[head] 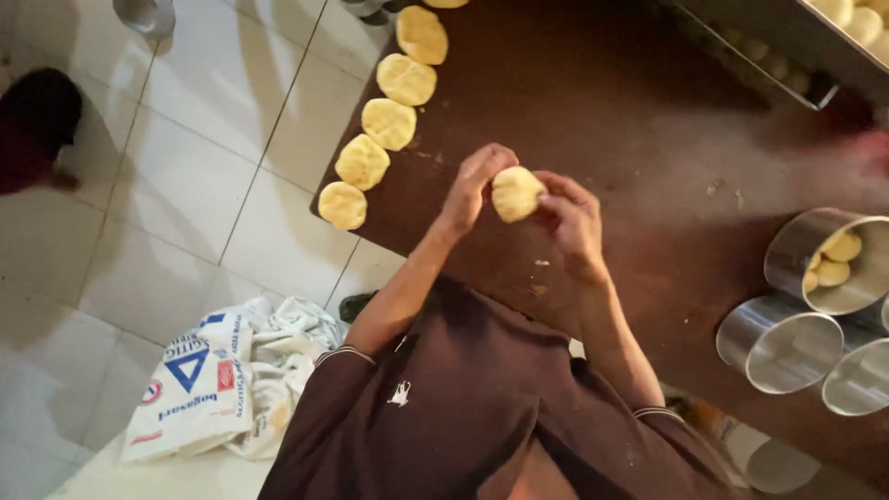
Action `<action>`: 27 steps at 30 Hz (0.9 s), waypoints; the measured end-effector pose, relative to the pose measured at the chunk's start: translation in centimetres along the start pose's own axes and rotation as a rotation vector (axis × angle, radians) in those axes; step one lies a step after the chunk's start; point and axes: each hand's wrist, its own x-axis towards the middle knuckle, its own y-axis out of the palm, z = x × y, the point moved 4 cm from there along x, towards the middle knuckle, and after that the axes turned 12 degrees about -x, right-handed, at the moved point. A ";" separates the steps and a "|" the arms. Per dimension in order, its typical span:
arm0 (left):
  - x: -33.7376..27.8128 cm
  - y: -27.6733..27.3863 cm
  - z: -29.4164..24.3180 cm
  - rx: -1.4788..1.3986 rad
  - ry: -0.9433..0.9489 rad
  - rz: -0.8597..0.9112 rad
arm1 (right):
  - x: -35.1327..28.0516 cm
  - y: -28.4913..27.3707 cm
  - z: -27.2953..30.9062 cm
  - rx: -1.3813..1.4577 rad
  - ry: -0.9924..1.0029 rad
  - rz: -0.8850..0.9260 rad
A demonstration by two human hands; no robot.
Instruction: Portion and place dough balls into circular cake molds and prepare additional dough pieces for baking.
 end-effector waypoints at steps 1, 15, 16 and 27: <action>0.0 -0.8 -0.5 -0.118 -0.020 0.012 | 1.1 0.0 -0.3 0.136 -0.096 0.055; 1.6 -4.2 -11.9 0.395 0.273 -0.121 | 5.2 6.2 3.2 0.005 -0.234 0.077; 2.0 -4.6 -11.6 0.453 0.301 -0.120 | 5.0 6.9 3.8 0.080 -0.231 0.135; -1.1 -12.0 -7.7 -0.087 0.138 -0.007 | 2.6 8.8 -0.2 0.192 0.144 0.408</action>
